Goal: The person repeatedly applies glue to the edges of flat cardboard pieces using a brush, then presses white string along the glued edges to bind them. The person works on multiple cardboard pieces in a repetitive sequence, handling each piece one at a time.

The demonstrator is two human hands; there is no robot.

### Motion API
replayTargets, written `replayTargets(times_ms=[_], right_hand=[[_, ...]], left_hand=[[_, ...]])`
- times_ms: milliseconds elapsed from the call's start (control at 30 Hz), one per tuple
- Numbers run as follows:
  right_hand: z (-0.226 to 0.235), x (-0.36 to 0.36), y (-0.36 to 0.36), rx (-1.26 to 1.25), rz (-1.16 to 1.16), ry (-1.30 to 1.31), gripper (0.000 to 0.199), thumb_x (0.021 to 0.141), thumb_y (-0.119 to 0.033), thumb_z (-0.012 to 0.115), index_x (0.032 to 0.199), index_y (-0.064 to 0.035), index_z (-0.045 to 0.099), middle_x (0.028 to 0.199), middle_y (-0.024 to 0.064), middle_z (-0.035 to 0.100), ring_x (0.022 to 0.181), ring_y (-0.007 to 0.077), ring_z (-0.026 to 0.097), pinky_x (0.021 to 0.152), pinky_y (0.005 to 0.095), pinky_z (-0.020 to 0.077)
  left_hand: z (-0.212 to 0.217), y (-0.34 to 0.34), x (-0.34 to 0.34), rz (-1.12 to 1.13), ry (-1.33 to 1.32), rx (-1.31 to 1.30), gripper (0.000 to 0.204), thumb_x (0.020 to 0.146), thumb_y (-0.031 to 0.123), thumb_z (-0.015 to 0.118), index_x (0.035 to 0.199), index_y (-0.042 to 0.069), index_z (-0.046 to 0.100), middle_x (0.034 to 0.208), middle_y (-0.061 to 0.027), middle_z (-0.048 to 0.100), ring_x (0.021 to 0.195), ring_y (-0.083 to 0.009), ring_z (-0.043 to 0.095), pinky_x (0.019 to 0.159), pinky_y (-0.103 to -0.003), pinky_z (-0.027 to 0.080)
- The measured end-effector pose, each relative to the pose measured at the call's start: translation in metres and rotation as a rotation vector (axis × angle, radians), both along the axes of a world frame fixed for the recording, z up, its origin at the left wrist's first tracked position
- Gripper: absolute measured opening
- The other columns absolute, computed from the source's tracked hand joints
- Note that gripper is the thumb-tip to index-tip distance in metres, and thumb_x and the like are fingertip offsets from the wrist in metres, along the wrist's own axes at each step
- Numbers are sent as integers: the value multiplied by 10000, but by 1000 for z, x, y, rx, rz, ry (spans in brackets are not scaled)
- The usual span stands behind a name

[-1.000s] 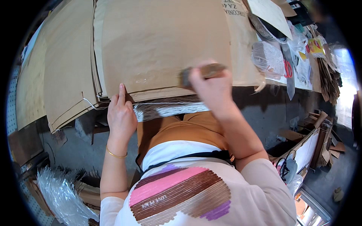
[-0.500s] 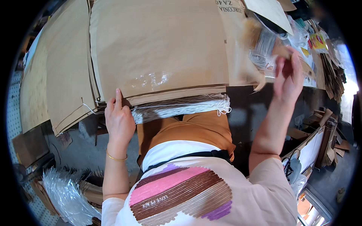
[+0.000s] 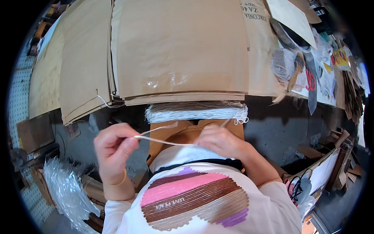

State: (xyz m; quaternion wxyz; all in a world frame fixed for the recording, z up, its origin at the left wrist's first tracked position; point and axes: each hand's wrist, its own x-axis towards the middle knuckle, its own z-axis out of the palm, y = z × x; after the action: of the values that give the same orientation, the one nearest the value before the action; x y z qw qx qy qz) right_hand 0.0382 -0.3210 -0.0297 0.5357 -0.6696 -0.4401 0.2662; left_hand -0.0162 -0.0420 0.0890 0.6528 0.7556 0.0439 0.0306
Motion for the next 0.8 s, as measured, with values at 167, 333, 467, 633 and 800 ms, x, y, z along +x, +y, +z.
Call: replayTargets(times_ms=[167,333,467,633,800], right_hand=[[62,38,-52,-166,-507,-139,121,832,-56,636,923,-25,710,767,75,626,710,171,595,617,276,468],[41,97,-62,-292,-801,40,101,800,-34,649,883,13,683,759,61,635,695,101,577,622,233,451],[-1,110,-48,-431,-840,63,68,772,-29,660,802,26,634,753,59,627,685,101,573,631,238,460],[-18,109,-56,-338,-881,16,71,753,-9,670,796,1,614,740,19,555,674,89,540,621,221,452],[0,112,-56,-223,-852,346,161,750,22,675,821,-55,553,700,-66,434,637,23,430,553,183,356]], left_hand=[[4,44,12,-31,-172,801,65,764,-64,655,815,-33,629,675,-77,560,580,-155,504,532,-250,381],[-69,66,71,-35,-188,711,60,805,-31,651,863,-34,637,694,-57,574,631,-115,511,587,-234,407],[-117,74,80,-4,-120,739,66,790,0,676,843,-27,648,746,-86,606,669,-159,575,609,-257,447],[-117,61,75,81,-358,1036,78,757,-4,690,827,-8,656,819,-85,596,760,-226,577,652,-306,463],[-120,64,72,62,-367,993,114,737,1,697,840,10,647,835,-86,587,809,-252,559,672,-337,456]])
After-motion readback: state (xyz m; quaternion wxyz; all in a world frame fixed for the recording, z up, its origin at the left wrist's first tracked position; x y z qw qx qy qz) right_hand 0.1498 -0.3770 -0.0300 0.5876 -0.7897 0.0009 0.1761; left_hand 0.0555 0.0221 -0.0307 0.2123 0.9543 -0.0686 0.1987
